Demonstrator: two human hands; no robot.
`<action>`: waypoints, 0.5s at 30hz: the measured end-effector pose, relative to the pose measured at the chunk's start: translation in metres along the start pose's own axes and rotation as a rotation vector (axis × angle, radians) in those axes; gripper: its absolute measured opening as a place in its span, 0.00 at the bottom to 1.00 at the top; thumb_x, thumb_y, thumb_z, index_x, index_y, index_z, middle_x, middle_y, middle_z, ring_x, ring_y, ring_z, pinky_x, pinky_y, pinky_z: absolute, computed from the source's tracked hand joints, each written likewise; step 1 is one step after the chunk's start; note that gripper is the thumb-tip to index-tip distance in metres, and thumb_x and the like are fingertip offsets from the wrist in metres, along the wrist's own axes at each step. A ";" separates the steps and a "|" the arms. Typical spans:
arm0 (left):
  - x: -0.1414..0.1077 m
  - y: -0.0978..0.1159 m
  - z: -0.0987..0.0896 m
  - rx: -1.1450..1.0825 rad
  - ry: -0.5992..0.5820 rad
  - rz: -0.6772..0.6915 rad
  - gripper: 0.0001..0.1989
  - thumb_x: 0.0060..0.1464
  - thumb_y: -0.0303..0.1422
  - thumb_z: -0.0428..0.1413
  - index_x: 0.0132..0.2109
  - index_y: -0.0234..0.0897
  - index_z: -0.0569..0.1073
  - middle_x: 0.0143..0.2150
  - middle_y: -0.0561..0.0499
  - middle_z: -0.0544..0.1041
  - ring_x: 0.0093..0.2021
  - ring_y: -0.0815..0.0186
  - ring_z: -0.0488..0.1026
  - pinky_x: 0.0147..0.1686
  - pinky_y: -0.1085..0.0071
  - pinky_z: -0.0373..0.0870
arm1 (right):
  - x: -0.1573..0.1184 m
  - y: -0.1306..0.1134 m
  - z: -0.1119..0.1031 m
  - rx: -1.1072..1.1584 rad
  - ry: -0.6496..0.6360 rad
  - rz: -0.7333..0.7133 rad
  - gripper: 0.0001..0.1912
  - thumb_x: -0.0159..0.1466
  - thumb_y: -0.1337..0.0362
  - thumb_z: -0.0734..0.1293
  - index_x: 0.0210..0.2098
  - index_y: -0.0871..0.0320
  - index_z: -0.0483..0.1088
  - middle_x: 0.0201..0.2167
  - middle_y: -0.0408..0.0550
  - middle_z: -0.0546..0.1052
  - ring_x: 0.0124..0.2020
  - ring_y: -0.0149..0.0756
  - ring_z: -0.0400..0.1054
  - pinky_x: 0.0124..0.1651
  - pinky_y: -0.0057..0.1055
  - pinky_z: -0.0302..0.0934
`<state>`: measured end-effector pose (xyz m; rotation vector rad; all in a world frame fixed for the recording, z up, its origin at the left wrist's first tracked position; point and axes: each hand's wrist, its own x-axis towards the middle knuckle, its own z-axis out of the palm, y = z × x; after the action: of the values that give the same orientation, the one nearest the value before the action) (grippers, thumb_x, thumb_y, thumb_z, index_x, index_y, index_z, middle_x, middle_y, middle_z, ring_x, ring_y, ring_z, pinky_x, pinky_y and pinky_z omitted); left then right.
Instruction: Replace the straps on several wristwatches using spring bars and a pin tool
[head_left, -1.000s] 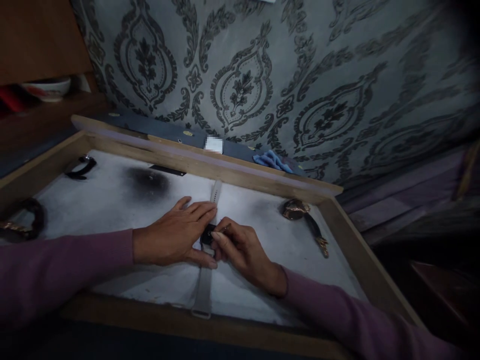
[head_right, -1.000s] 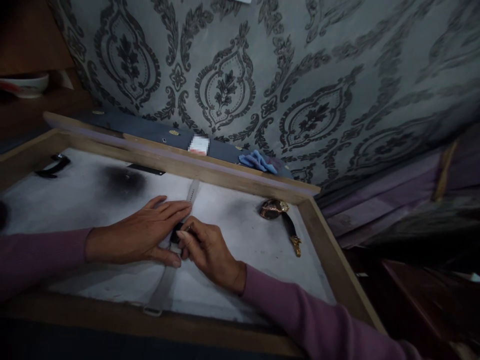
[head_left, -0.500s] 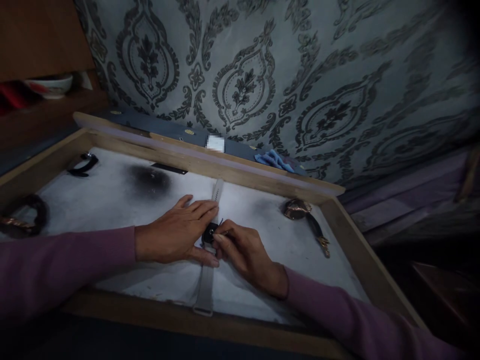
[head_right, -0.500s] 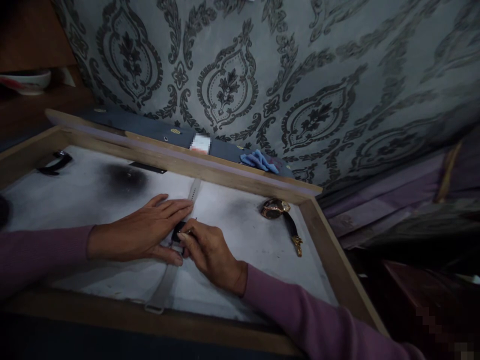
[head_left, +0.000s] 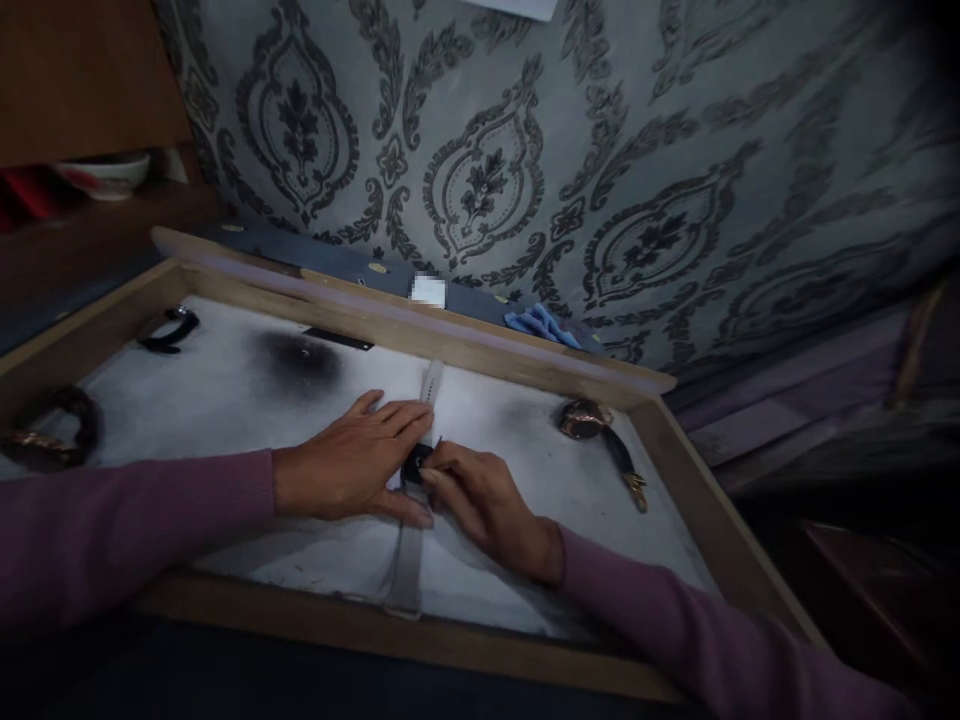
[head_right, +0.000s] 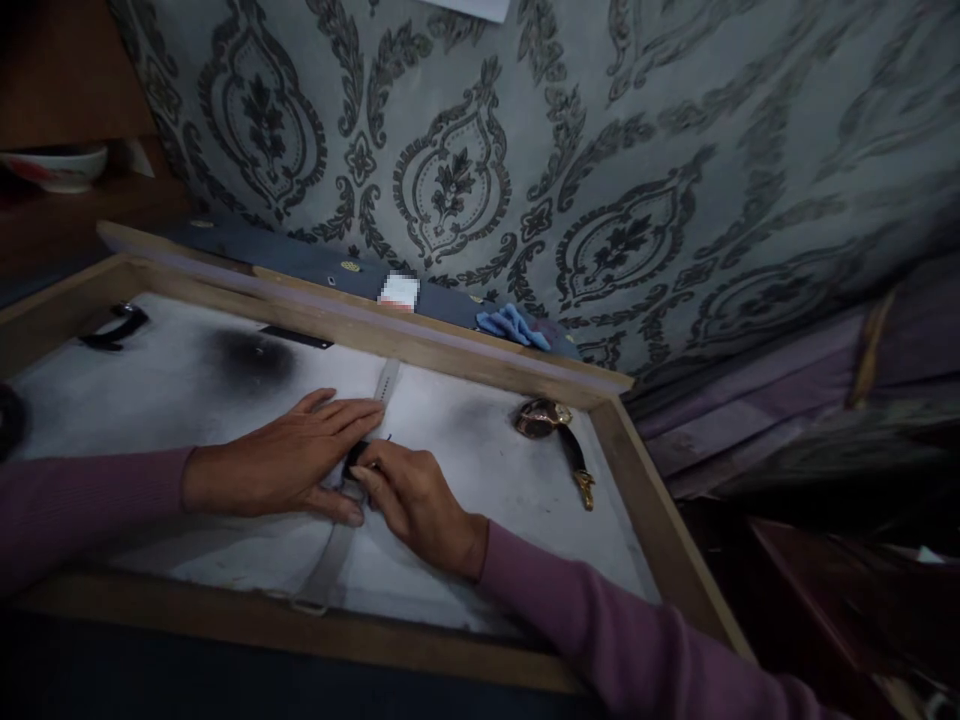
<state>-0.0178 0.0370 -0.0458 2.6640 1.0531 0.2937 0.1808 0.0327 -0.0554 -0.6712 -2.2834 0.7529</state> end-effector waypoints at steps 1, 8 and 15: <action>0.000 0.000 0.000 0.009 0.001 0.000 0.43 0.54 0.60 0.48 0.64 0.31 0.55 0.65 0.33 0.61 0.66 0.49 0.56 0.63 0.50 0.45 | 0.000 0.000 0.000 0.086 0.026 0.067 0.11 0.70 0.64 0.58 0.30 0.56 0.61 0.20 0.39 0.67 0.20 0.26 0.61 0.26 0.24 0.60; 0.001 0.000 0.001 0.015 0.018 0.003 0.44 0.54 0.61 0.47 0.65 0.31 0.55 0.65 0.32 0.61 0.65 0.49 0.57 0.62 0.50 0.46 | 0.000 0.004 0.000 0.467 0.095 0.349 0.15 0.68 0.53 0.61 0.32 0.57 0.62 0.20 0.38 0.70 0.17 0.24 0.62 0.21 0.22 0.59; 0.000 -0.001 0.000 -0.008 0.023 0.016 0.43 0.55 0.60 0.47 0.64 0.31 0.55 0.65 0.32 0.62 0.65 0.49 0.58 0.62 0.50 0.47 | -0.001 0.004 -0.002 0.476 0.075 0.352 0.15 0.68 0.53 0.61 0.31 0.57 0.62 0.20 0.38 0.69 0.17 0.24 0.61 0.22 0.23 0.58</action>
<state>-0.0184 0.0379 -0.0463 2.6691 1.0354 0.3314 0.1833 0.0359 -0.0575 -0.8579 -1.8326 1.3565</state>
